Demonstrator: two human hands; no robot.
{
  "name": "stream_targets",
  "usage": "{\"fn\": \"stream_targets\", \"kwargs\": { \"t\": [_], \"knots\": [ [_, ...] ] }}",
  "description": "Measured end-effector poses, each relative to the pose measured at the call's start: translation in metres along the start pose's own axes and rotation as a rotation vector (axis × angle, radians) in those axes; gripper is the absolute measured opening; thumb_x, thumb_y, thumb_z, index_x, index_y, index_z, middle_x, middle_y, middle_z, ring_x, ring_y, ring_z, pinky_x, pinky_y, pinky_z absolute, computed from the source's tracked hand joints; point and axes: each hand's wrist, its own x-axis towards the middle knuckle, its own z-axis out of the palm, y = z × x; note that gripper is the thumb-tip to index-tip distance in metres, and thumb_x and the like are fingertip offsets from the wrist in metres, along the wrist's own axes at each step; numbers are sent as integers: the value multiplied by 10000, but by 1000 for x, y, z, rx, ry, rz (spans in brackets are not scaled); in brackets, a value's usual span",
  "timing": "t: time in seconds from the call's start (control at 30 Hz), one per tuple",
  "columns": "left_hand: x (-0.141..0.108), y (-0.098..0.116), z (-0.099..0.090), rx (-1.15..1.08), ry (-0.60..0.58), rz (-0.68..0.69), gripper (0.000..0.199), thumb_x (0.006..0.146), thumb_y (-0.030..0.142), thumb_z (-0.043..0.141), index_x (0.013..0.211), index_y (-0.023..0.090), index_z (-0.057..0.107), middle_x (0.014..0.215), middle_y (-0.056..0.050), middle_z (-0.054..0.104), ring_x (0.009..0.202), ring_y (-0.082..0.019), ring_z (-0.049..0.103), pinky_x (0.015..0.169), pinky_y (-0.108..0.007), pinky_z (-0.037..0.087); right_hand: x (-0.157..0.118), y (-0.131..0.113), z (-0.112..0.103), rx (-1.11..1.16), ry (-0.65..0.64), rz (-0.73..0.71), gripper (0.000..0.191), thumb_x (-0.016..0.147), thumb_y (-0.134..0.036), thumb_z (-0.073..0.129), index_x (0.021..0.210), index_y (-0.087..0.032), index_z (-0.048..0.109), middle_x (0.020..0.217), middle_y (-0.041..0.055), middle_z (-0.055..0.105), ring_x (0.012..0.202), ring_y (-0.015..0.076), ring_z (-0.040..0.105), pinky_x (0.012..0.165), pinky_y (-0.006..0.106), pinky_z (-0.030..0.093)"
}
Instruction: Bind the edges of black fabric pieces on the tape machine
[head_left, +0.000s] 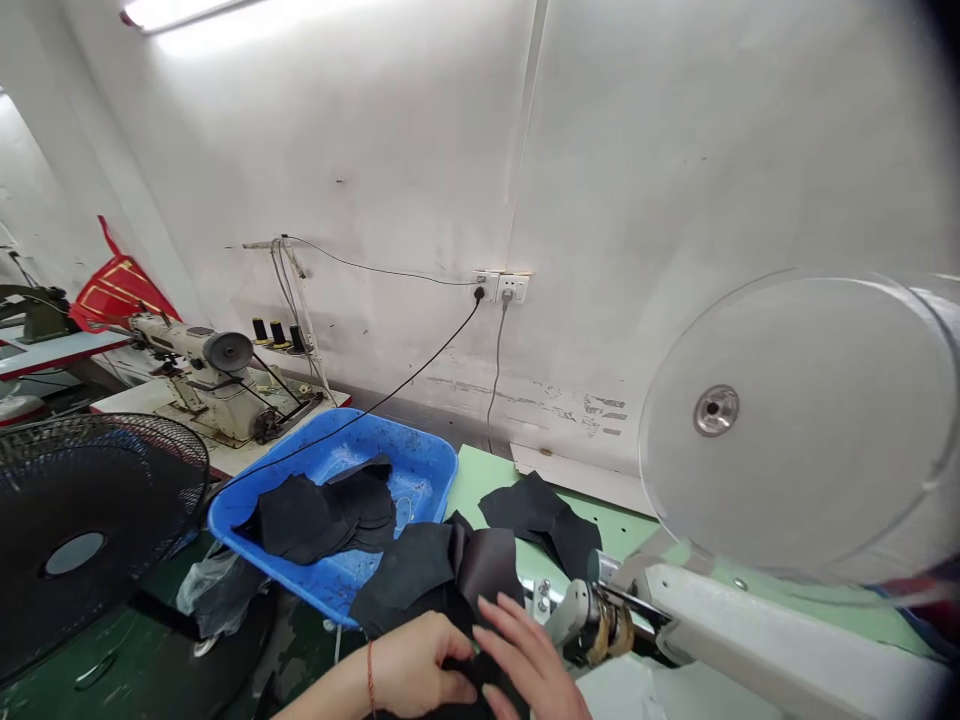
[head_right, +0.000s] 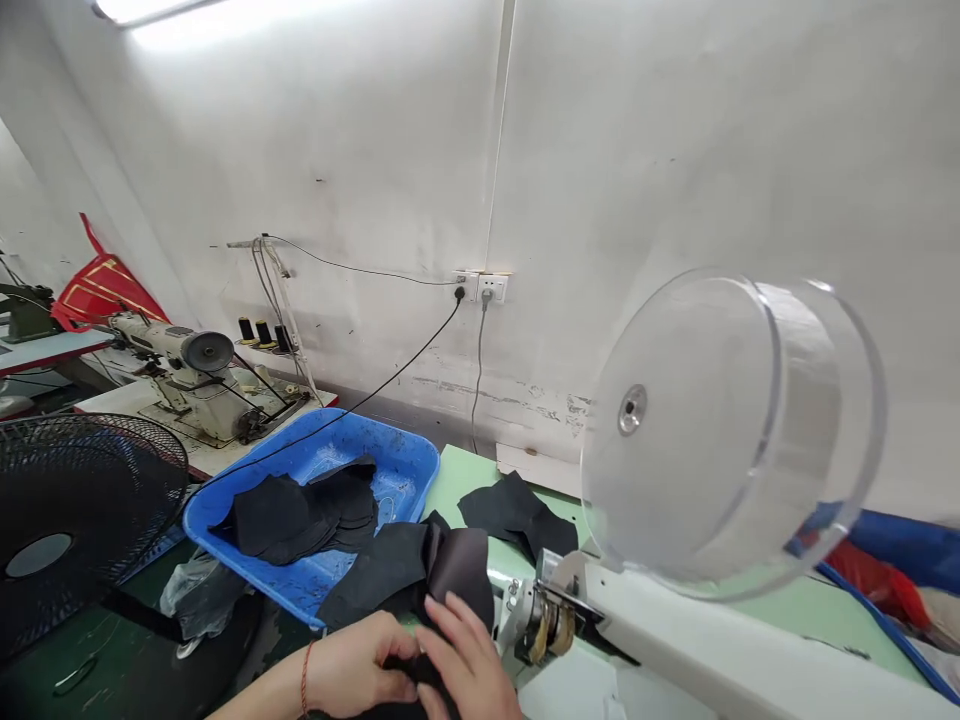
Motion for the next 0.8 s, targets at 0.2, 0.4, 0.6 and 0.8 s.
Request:
{"fn": "stream_targets", "kwargs": {
  "t": [0.2, 0.4, 0.6, 0.8],
  "knots": [
    [-18, 44, 2, 79, 118, 50, 34, 680, 193, 579, 686, 172, 606, 567, 72, 411, 572, -87, 373, 528, -211, 258, 17, -21, -55, 362, -151, 380, 237, 854, -342, 439, 873, -208, 634, 826, 66, 669, 792, 205, 625, 783, 329, 492],
    [-14, 58, 18, -65, 184, 54, 139, 711, 222, 539, 795, 153, 627, 673, 42, 512, 636, -104, 409, 624, -213, 343, 8, -34, -64, 673, -45, 651, 278, 747, -474, 567, 748, -195, 569, 698, -5, 543, 706, 174, 500, 652, 274, 406],
    [-8, 61, 24, -204, 125, 5, 152, 659, 206, 569, 780, 138, 633, 613, 55, 458, 597, -91, 374, 576, -213, 310, 6, -36, -72, 738, -75, 716, 345, 698, -522, 574, 691, -180, 532, 631, -29, 437, 632, 147, 407, 589, 278, 318],
    [-5, 63, 32, -138, 219, -34, 133, 608, 220, 615, 711, 137, 636, 646, 35, 493, 680, -121, 435, 621, -220, 336, 1, -37, -72, 689, -66, 673, 303, 712, -487, 545, 668, -191, 495, 615, -37, 411, 607, 137, 372, 567, 278, 299]
  ]
}}
